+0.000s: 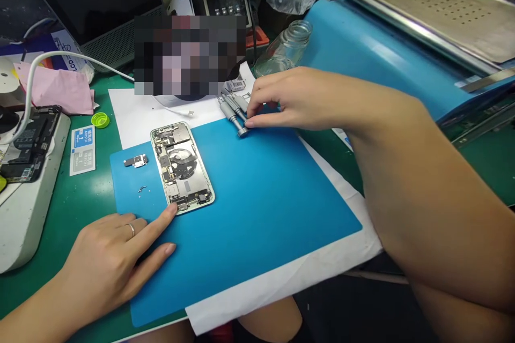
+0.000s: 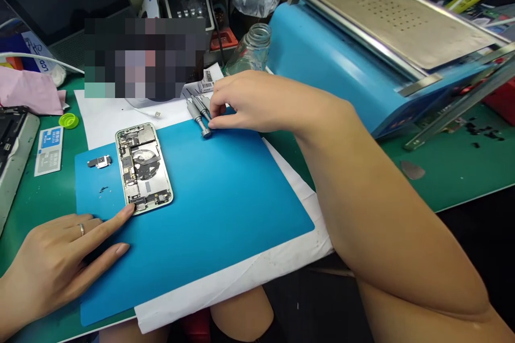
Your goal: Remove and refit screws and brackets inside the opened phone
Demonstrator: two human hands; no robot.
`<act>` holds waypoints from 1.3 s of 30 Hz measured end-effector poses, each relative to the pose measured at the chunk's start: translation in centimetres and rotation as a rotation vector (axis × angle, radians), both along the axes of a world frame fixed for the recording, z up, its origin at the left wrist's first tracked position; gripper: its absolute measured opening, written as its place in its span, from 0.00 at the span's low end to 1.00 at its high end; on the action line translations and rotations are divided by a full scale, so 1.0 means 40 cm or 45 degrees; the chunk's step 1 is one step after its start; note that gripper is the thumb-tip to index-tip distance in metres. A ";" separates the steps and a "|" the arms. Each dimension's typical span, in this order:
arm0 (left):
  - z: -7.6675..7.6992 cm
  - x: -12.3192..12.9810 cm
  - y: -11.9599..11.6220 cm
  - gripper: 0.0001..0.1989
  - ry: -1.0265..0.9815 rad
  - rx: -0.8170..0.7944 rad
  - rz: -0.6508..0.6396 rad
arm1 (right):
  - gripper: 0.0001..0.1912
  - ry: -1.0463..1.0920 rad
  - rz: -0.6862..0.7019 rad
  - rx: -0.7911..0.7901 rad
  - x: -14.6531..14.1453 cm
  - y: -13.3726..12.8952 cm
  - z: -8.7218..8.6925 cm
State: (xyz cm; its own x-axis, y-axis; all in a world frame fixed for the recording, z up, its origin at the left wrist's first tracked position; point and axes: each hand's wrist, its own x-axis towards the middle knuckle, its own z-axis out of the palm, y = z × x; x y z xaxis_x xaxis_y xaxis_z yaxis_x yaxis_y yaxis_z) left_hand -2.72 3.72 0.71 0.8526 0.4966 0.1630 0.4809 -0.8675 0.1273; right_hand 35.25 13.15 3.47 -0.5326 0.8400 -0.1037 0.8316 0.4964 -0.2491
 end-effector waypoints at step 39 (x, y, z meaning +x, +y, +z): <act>-0.002 -0.001 -0.008 0.22 0.014 -0.020 0.019 | 0.09 1.597 -0.523 -0.211 -0.067 -0.001 -0.042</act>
